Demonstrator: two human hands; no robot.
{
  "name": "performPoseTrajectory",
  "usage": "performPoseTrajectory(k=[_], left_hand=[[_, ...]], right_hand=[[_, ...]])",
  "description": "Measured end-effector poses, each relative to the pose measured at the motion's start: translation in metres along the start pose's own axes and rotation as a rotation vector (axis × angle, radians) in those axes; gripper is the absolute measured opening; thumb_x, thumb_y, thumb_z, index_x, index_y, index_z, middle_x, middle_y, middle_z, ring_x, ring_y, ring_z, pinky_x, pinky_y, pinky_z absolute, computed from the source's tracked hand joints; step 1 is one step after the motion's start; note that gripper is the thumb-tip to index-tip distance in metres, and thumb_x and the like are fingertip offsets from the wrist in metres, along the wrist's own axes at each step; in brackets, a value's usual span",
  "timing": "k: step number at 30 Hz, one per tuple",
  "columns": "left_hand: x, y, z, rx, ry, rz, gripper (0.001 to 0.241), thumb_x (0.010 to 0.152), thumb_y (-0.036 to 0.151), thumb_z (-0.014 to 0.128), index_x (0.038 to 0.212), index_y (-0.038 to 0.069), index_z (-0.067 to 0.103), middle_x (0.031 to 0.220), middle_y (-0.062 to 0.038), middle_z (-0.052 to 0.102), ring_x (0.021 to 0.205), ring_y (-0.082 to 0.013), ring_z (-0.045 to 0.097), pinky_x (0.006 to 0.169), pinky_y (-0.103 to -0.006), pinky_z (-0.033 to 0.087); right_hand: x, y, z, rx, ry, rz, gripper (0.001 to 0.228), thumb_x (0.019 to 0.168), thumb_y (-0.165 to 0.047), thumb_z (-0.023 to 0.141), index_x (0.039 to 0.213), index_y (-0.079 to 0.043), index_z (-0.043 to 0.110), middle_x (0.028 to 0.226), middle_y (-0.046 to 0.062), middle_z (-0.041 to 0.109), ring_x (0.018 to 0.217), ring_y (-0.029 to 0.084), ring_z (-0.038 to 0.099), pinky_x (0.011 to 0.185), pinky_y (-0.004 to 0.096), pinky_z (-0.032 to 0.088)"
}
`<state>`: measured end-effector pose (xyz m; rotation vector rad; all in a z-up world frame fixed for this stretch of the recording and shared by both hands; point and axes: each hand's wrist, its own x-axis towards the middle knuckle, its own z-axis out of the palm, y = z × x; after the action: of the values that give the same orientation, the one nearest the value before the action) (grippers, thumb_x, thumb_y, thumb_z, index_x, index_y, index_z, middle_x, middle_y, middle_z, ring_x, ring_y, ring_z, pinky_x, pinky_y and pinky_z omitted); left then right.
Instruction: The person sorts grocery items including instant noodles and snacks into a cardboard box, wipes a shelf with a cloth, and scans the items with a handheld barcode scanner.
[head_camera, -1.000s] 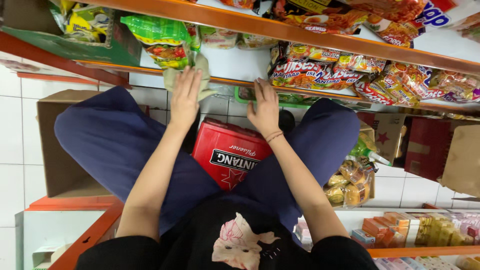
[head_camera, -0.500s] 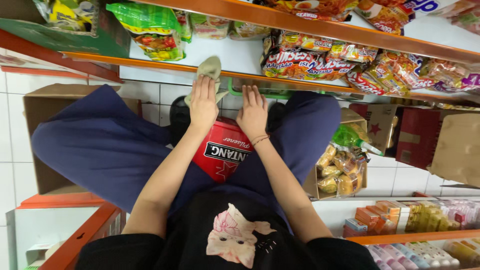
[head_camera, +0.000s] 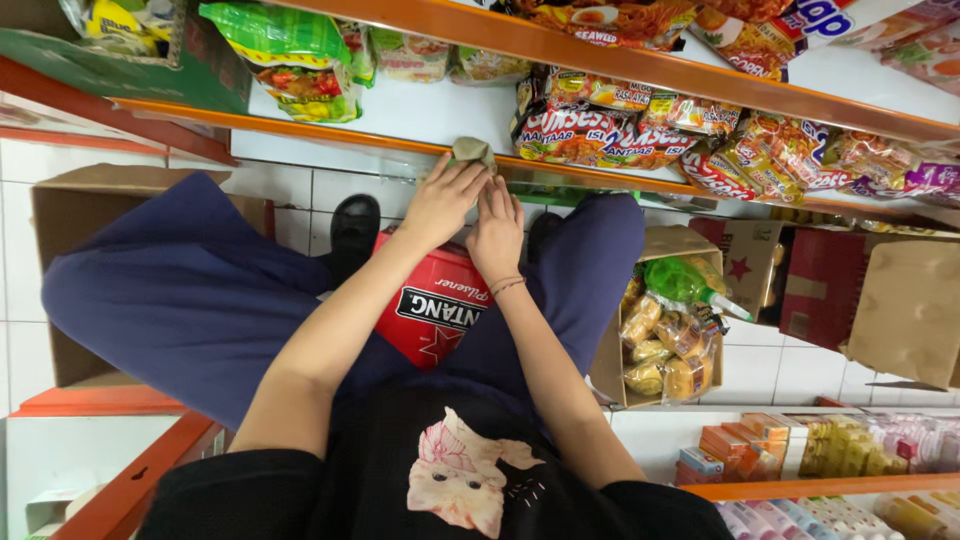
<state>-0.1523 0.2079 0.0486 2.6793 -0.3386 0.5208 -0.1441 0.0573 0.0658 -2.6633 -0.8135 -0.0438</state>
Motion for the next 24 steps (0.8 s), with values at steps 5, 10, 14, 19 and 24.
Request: performPoseTrajectory(k=[5, 10, 14, 19, 24], left_hand=[[-0.015, -0.02, -0.028, 0.284, -0.077, -0.033, 0.044, 0.092, 0.015, 0.058, 0.134, 0.006, 0.066, 0.133, -0.008, 0.066, 0.125, -0.0219, 0.061, 0.119, -0.0467, 0.035], [-0.04, -0.036, -0.071, 0.248, -0.025, -0.313, 0.049, 0.081, 0.012, 0.068, 0.129, 0.002, 0.065, 0.128, -0.013, 0.066, 0.124, -0.029, 0.061, 0.115, -0.0504, 0.036], [-0.03, -0.027, -0.064, 0.065, 0.118, -0.406, 0.043, 0.086, 0.004, 0.07, 0.128, 0.001, 0.064, 0.133, -0.016, 0.064, 0.128, -0.0349, 0.057, 0.119, -0.0504, 0.036], [0.002, 0.019, -0.018, 0.054, -0.022, -0.191, 0.049, 0.08, 0.01, 0.062, 0.128, 0.006, 0.067, 0.131, -0.011, 0.066, 0.131, -0.0299, 0.056, 0.122, -0.0539, 0.028], [-0.008, -0.001, -0.008, 0.116, -0.038, -0.089, 0.047, 0.089, 0.014, 0.056, 0.135, 0.005, 0.064, 0.135, -0.009, 0.065, 0.13, -0.0272, 0.056, 0.124, -0.0521, 0.026]], right_hand=[[-0.002, -0.002, -0.004, -0.046, 0.022, -0.028, 0.07, 0.077, -0.001, 0.06, 0.147, -0.001, 0.052, 0.152, 0.013, 0.053, 0.148, 0.027, 0.041, 0.119, 0.048, 0.033], [0.0, -0.002, -0.004, -0.059, 0.023, -0.025, 0.072, 0.078, -0.001, 0.059, 0.149, -0.002, 0.05, 0.151, 0.012, 0.052, 0.148, 0.026, 0.04, 0.119, 0.048, 0.032], [-0.004, -0.002, 0.002, -0.067, 0.04, -0.01, 0.07, 0.08, 0.0, 0.058, 0.149, -0.003, 0.051, 0.152, 0.011, 0.053, 0.15, 0.025, 0.04, 0.121, 0.047, 0.032], [-0.002, 0.0, 0.005, -0.004, 0.044, -0.017, 0.064, 0.08, -0.005, 0.062, 0.143, -0.002, 0.053, 0.152, 0.015, 0.051, 0.149, 0.028, 0.038, 0.119, 0.049, 0.031], [-0.002, -0.001, 0.005, -0.048, 0.032, 0.004, 0.068, 0.08, -0.002, 0.059, 0.147, -0.002, 0.051, 0.152, 0.012, 0.051, 0.151, 0.026, 0.038, 0.119, 0.048, 0.032]])
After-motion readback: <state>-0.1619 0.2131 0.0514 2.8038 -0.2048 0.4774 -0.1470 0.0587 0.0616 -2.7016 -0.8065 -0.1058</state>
